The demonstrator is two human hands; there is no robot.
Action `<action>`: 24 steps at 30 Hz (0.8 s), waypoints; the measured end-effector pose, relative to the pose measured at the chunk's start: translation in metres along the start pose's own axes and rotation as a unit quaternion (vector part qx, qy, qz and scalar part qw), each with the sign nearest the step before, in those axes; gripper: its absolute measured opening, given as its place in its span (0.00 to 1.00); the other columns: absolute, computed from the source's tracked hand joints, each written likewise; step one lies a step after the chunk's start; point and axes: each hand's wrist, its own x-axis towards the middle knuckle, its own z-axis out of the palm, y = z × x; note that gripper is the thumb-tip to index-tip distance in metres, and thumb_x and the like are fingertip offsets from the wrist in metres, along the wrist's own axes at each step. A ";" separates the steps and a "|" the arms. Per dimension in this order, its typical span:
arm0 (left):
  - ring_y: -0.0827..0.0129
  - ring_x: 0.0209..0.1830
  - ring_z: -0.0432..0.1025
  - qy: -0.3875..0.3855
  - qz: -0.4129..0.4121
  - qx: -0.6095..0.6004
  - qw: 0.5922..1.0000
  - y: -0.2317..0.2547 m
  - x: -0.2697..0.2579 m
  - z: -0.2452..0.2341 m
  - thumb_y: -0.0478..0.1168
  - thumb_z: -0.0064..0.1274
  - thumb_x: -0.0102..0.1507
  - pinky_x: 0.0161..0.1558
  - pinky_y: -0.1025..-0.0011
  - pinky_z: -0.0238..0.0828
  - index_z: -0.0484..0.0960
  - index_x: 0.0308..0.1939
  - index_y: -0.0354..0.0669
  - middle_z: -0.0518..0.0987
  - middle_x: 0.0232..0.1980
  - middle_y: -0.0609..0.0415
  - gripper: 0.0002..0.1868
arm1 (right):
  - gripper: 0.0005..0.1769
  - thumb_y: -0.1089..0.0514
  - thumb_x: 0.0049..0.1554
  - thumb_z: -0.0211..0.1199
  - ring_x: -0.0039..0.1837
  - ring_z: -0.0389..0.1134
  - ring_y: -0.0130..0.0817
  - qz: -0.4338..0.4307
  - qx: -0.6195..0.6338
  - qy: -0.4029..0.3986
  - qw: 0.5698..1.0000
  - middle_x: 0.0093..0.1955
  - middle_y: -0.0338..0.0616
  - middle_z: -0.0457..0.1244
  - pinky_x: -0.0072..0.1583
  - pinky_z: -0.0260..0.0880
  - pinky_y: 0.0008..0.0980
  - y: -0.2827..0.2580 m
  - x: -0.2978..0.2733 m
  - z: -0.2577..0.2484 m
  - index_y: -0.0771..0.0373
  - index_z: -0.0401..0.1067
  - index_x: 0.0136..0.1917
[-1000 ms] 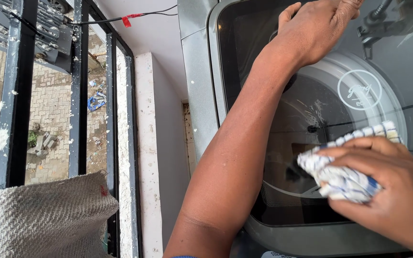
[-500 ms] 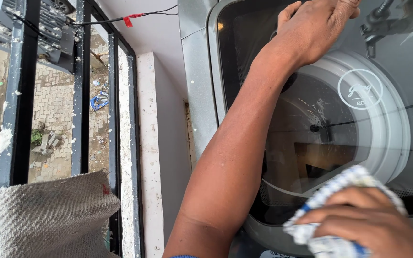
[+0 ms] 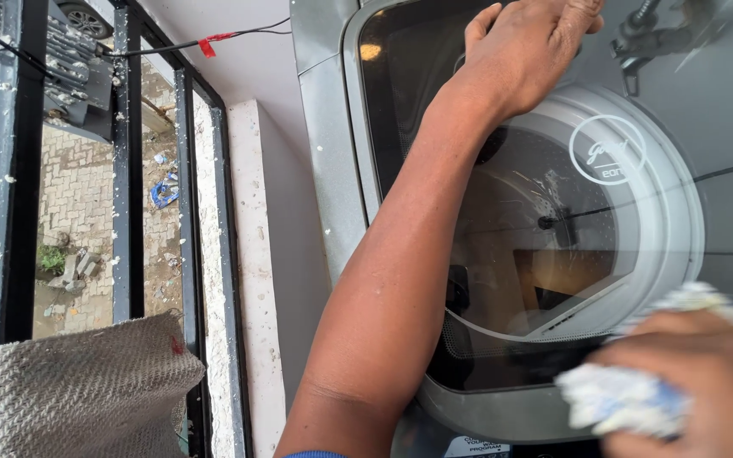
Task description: The person cleans the top of a washing machine by wiping the glass lid, the surrounding frame, and the control panel with a cloth.
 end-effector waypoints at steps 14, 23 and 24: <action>0.65 0.58 0.76 -0.045 -0.020 -0.003 0.999 0.001 0.000 -0.002 0.71 0.04 0.64 0.76 0.43 0.38 0.90 0.47 0.58 0.85 0.43 0.60 0.51 | 0.42 0.29 0.31 0.78 0.51 0.74 0.27 0.077 0.043 0.117 0.989 0.49 0.32 0.70 0.58 0.78 0.33 0.059 -0.041 0.044 0.49 0.79 0.56; 0.63 0.65 0.71 -0.047 -0.033 0.002 0.998 0.013 -0.002 -0.012 0.72 0.02 0.62 0.76 0.43 0.36 0.90 0.47 0.57 0.85 0.49 0.59 0.54 | 0.45 0.29 0.49 0.60 0.67 0.64 0.49 0.076 0.045 0.261 0.961 0.66 0.52 0.60 0.66 0.64 0.49 -0.034 -0.006 0.014 0.56 0.63 0.71; 0.63 0.66 0.70 -0.047 -0.030 0.001 0.998 0.012 -0.002 -0.012 0.72 0.01 0.62 0.76 0.43 0.35 0.90 0.47 0.57 0.85 0.49 0.59 0.54 | 0.52 0.19 0.42 0.54 0.79 0.54 0.55 0.017 -0.161 0.227 0.960 0.82 0.58 0.50 0.73 0.52 0.57 -0.063 0.008 -0.002 0.51 0.64 0.70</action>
